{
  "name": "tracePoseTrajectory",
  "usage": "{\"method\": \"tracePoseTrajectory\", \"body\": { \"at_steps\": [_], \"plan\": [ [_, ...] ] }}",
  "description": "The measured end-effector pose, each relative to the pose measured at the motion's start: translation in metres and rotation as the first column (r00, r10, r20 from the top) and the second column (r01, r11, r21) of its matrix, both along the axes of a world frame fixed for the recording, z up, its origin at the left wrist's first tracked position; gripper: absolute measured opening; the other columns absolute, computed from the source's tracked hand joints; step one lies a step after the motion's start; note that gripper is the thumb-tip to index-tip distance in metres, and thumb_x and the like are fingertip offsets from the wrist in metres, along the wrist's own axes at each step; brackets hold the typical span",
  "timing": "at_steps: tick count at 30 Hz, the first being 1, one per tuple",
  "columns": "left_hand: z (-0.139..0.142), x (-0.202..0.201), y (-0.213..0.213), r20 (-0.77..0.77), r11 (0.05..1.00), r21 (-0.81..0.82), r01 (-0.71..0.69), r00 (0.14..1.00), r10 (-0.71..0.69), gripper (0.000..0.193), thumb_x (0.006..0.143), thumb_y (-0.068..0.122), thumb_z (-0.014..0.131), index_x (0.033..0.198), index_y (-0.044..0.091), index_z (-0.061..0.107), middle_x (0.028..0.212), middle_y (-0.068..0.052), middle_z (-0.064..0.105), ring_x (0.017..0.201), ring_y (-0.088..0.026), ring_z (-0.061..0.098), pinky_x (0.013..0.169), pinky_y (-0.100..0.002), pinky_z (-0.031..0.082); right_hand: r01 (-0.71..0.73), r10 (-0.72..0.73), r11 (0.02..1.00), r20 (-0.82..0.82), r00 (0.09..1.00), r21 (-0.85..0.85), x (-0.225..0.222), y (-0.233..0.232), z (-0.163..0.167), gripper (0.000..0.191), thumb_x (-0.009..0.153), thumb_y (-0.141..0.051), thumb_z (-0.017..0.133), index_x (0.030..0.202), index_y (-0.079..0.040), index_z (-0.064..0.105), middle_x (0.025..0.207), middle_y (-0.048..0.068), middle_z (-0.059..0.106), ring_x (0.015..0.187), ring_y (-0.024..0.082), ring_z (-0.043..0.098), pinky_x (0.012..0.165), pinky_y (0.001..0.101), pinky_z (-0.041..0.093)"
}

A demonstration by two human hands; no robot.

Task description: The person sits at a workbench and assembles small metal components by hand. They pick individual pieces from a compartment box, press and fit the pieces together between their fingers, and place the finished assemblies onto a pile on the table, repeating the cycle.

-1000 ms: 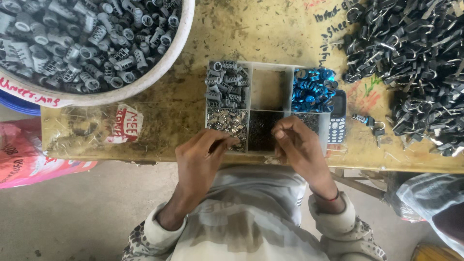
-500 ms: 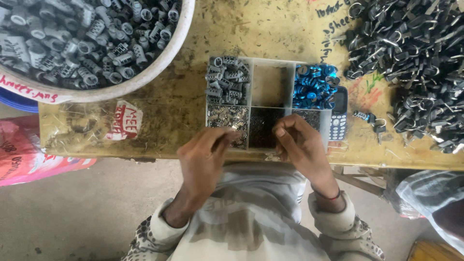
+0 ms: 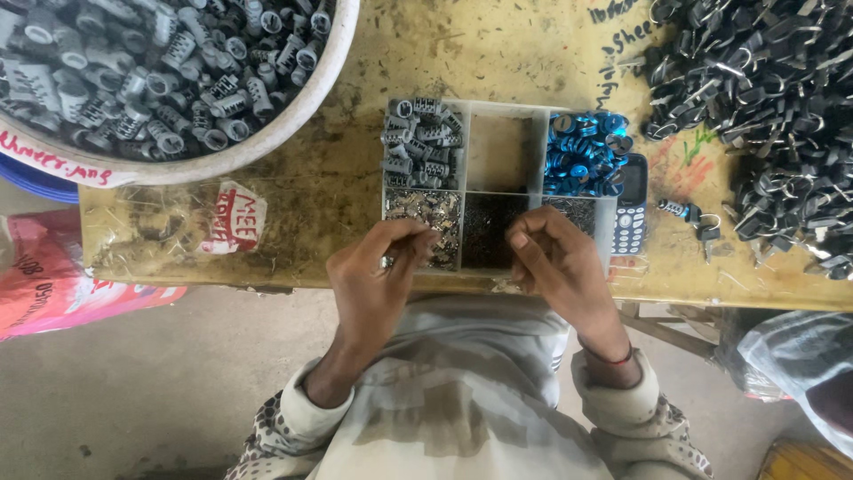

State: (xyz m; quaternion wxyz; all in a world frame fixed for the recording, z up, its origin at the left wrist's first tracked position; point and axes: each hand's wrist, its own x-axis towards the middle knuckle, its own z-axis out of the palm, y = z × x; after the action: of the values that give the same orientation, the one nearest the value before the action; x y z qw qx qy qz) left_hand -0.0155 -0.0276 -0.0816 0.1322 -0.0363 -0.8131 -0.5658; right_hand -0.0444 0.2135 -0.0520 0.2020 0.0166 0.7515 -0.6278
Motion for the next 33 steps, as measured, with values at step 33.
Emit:
{"method": "tracePoseTrajectory", "body": {
  "at_steps": [33],
  "plan": [
    [0.056,0.005,0.047,0.156,0.935,0.301,0.187,0.958,-0.242,0.016,0.096,-0.002,0.073,0.112,0.0,0.074,0.101,-0.011,0.077,0.085,-0.015,0.077,0.072,-0.023,0.065,-0.07,0.091,0.943,0.05,0.995,-0.326,0.024,-0.008,0.022,0.02,0.111,-0.019,0.046,0.117,-0.003,0.055,0.102,0.003,0.06,0.082,0.007,0.058,0.069,0.0218,0.05]
  ]
}}
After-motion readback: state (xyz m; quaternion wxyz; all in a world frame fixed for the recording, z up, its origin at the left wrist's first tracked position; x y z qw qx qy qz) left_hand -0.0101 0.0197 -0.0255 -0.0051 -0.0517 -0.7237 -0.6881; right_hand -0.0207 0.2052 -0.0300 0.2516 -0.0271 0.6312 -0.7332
